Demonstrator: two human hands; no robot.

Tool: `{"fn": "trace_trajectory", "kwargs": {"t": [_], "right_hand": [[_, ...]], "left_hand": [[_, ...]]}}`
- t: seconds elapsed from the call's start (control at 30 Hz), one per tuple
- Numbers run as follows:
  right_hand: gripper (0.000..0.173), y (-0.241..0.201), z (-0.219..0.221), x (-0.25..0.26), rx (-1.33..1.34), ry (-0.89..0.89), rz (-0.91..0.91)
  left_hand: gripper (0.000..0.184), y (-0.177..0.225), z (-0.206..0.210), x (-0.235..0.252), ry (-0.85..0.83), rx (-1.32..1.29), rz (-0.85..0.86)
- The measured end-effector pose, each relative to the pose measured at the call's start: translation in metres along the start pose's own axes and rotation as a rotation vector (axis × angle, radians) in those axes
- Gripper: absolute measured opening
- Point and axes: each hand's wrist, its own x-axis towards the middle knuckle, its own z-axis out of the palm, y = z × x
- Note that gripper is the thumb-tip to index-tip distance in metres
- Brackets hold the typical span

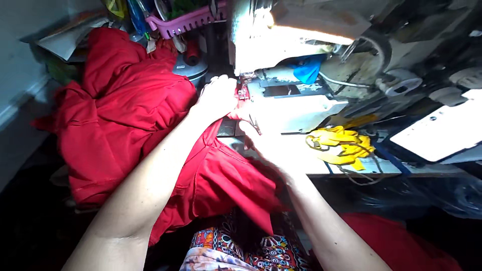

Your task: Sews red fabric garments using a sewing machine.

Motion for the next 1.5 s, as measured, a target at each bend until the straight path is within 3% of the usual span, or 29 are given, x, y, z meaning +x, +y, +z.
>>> {"fn": "trace_trajectory", "kwargs": {"t": [0.1,0.2,0.37,0.5,0.6,0.7,0.83,0.9,0.97,1.03,1.13,1.2,1.33,1.43,1.5], "right_hand": [[0.035,-0.006,0.001,-0.003,-0.056,-0.028,-0.047],[0.031,-0.005,-0.004,-0.007,-0.085,0.006,-0.081],[0.042,0.004,-0.032,-0.021,-0.192,0.092,-0.008],[0.039,-0.006,-0.041,-0.016,-0.472,0.113,-0.127],[0.037,-0.016,-0.033,0.001,-0.665,0.151,-0.191],[0.033,-0.013,-0.019,0.029,-0.825,0.146,-0.282],[0.025,-0.016,-0.005,0.053,-0.775,0.083,-0.334],[0.028,-0.016,-0.008,0.053,-0.676,0.087,-0.339],[0.028,-0.016,-0.016,0.043,-0.531,0.092,-0.326],[0.026,-0.020,-0.030,0.019,-0.366,0.030,-0.204],[0.018,-0.019,-0.050,-0.036,-0.254,-0.030,0.041],[0.021,-0.006,-0.058,-0.066,-0.289,-0.105,0.153],[0.011,0.005,-0.039,-0.106,-0.154,-0.170,0.173],[0.008,-0.021,-0.013,-0.110,0.133,-0.157,0.118],[0.014,-0.034,-0.005,-0.109,0.286,-0.167,0.104]], "left_hand": [[0.027,0.001,0.004,0.009,0.072,0.071,-0.036],[0.030,-0.009,0.002,0.012,0.143,0.092,-0.099],[0.025,-0.076,-0.007,0.001,0.267,0.006,-0.211],[0.022,-0.065,-0.029,-0.031,0.282,-0.133,-0.201],[0.018,-0.056,-0.042,-0.063,0.282,-0.372,-0.077],[0.012,-0.055,-0.036,-0.096,0.232,-0.559,0.199],[0.010,-0.014,-0.046,-0.129,0.059,-0.650,0.255],[0.012,-0.050,-0.048,-0.140,0.246,-0.646,0.274],[0.017,-0.079,-0.070,-0.156,0.533,-0.682,0.030],[0.035,-0.101,-0.094,-0.175,0.810,-0.753,-0.206],[0.050,-0.148,-0.088,-0.217,1.037,-0.616,-0.184],[0.042,-0.116,-0.072,-0.235,0.983,-0.552,-0.240],[0.015,-0.013,0.005,-0.248,0.529,-0.753,-0.105],[0.032,0.049,0.056,-0.243,0.196,-0.924,-0.060],[0.037,0.077,0.060,-0.236,0.149,-1.003,-0.124]]}}
